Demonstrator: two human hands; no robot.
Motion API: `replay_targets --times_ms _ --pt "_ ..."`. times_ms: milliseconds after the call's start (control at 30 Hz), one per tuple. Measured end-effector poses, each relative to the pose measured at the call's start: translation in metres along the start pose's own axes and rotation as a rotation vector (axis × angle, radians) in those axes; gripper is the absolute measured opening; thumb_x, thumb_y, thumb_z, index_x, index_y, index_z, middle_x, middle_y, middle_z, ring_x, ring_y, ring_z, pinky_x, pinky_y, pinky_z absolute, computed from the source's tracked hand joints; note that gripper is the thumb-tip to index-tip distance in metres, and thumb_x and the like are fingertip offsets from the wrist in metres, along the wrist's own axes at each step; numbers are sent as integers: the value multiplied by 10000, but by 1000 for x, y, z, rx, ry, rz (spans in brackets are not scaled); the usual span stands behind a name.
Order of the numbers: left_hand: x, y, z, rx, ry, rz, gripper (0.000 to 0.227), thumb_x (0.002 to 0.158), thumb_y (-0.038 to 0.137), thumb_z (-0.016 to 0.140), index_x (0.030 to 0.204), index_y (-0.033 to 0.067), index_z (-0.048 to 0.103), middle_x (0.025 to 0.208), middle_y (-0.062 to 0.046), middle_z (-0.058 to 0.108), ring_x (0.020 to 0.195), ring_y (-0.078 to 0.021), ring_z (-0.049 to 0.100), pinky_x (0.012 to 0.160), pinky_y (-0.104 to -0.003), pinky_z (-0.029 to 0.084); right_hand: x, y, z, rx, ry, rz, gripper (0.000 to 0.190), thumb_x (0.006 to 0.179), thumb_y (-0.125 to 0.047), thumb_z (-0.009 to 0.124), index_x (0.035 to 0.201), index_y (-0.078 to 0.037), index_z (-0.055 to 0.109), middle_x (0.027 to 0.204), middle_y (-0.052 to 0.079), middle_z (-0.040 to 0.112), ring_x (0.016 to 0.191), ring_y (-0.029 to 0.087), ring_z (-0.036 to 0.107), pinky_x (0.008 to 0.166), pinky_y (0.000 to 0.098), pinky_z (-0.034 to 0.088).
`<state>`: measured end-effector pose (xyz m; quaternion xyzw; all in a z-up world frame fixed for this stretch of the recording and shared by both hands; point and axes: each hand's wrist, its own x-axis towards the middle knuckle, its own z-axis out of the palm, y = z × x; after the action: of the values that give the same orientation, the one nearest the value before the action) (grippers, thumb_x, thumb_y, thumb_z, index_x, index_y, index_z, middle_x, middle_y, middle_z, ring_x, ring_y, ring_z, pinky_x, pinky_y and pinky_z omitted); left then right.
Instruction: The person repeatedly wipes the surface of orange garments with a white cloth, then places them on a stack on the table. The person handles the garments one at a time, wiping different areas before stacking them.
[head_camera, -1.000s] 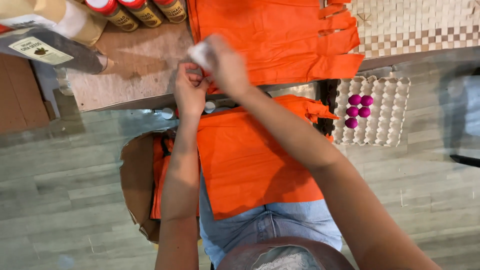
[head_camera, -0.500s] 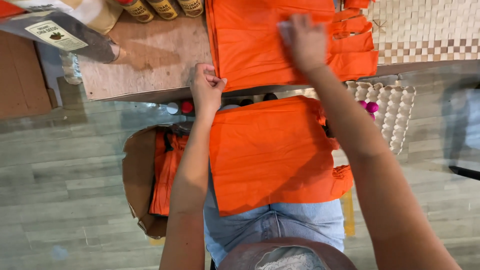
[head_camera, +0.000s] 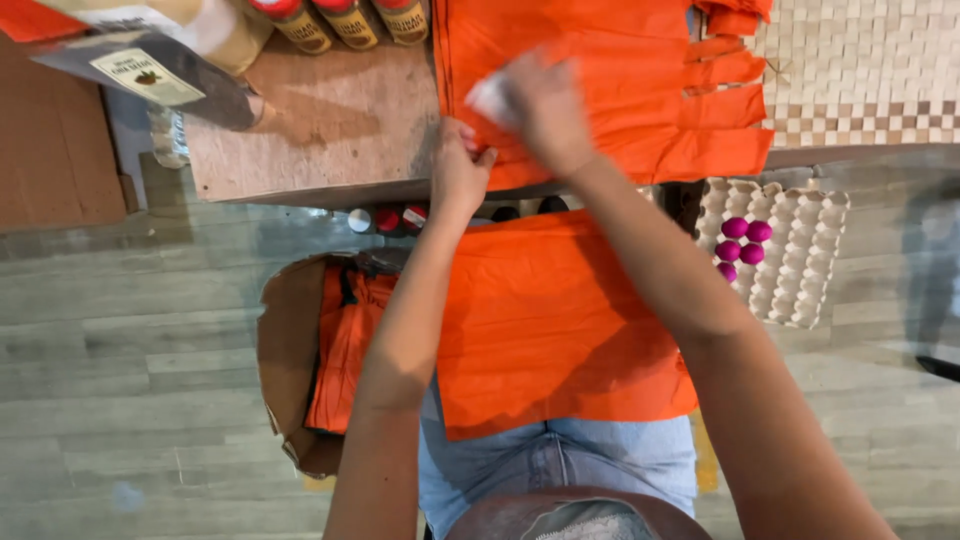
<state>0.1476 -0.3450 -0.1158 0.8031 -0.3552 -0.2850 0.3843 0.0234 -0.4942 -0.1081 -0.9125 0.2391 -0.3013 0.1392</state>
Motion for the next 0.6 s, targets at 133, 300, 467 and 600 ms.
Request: replay_targets --times_ms 133,300,467,600 --pt "0 -8 2 -111 52 18 435 838 25 807 1054 104 438 835 -46 635 714 -236 702 665 -400 545 11 -27 31 -45 -235 -270 126 980 -149 691 1068 -129 602 1074 115 576 982 309 559 848 449 357" --pt "-6 -1 -2 -83 -7 -38 501 877 30 824 1140 136 411 941 -30 610 760 -195 718 729 -380 583 45 -19 30 -312 -110 -549 110 1036 -117 668 1051 -129 560 1025 85 517 936 265 490 827 426 413" --pt "-7 5 -7 -72 -45 -82 489 905 63 811 1212 126 435 967 -23 611 759 -173 745 727 -372 597 84 3 41 -438 31 -586 199 962 -73 707 1079 -139 562 1034 92 532 917 270 501 789 419 422" --pt "-10 5 -4 -35 -31 -100 527 926 95 808 1286 112 423 975 -9 619 757 -161 742 715 -371 592 106 37 73 -468 62 -477 213 1213 -391 661 1119 -202 627 1073 70 584 1039 255 588 879 412 407"
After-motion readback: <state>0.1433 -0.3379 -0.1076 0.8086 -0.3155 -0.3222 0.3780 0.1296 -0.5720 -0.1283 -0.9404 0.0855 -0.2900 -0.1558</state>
